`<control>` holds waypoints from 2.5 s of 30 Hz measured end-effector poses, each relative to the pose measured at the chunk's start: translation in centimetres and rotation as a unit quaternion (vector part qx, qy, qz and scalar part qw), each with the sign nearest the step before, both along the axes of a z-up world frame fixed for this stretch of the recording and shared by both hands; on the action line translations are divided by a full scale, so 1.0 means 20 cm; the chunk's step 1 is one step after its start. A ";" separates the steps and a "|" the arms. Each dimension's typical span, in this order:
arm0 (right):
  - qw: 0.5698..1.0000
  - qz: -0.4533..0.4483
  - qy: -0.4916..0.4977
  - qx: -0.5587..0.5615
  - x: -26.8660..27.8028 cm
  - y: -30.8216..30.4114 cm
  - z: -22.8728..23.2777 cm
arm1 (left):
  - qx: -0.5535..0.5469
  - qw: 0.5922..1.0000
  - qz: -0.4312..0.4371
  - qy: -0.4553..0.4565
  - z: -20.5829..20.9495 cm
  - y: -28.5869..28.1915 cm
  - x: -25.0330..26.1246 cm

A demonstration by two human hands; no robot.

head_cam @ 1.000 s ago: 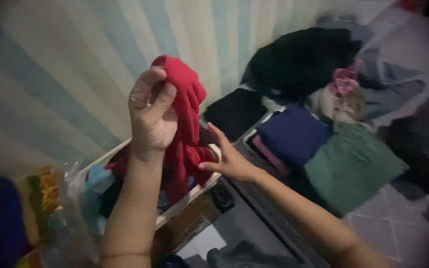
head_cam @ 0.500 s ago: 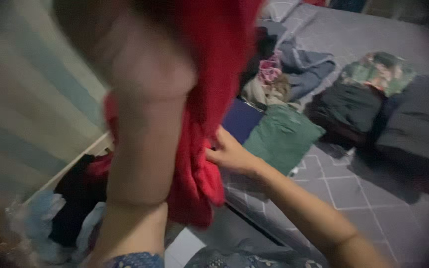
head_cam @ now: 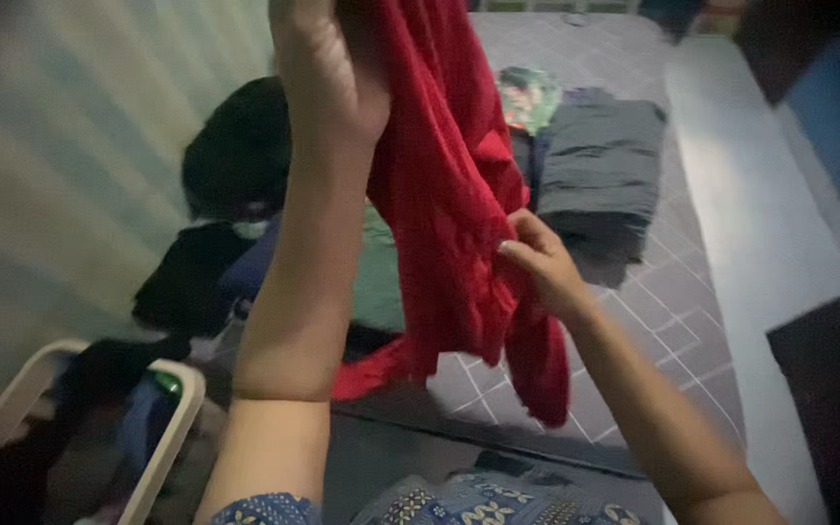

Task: The person repeatedly picks clothes from a laundry basket, unfolds them on a bed, folds them neatly, and stacks them. The person handles shirts, pants, and other garments one at a time, creating a growing stack of folded clothes on the bed.

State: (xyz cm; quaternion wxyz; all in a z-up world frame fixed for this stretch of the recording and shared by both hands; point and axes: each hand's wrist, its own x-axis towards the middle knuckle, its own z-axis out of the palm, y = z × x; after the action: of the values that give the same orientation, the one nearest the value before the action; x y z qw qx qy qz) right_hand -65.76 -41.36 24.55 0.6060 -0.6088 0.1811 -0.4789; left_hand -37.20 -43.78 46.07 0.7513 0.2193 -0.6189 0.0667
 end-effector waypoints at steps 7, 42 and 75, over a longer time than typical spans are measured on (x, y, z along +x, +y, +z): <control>0.952 -0.300 0.063 0.001 -0.54 -0.11 0.01 | 0.148 0.891 -0.394 0.171 -0.25 -0.33 -0.34; 0.893 -0.445 -0.010 0.069 -1.40 -0.23 -0.31 | 0.609 0.517 -0.549 -0.244 -1.67 -0.21 -1.24; 0.972 -0.214 0.074 0.064 -1.35 -0.21 -0.10 | 0.525 0.658 -0.529 -0.108 -1.29 -0.35 -1.60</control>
State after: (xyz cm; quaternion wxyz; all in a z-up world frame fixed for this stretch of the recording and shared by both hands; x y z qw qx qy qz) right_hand -92.85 -45.64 22.57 0.5121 -0.5494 0.3817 -0.5387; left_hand -69.19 -50.84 20.30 0.3475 0.2045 -0.6395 -0.6546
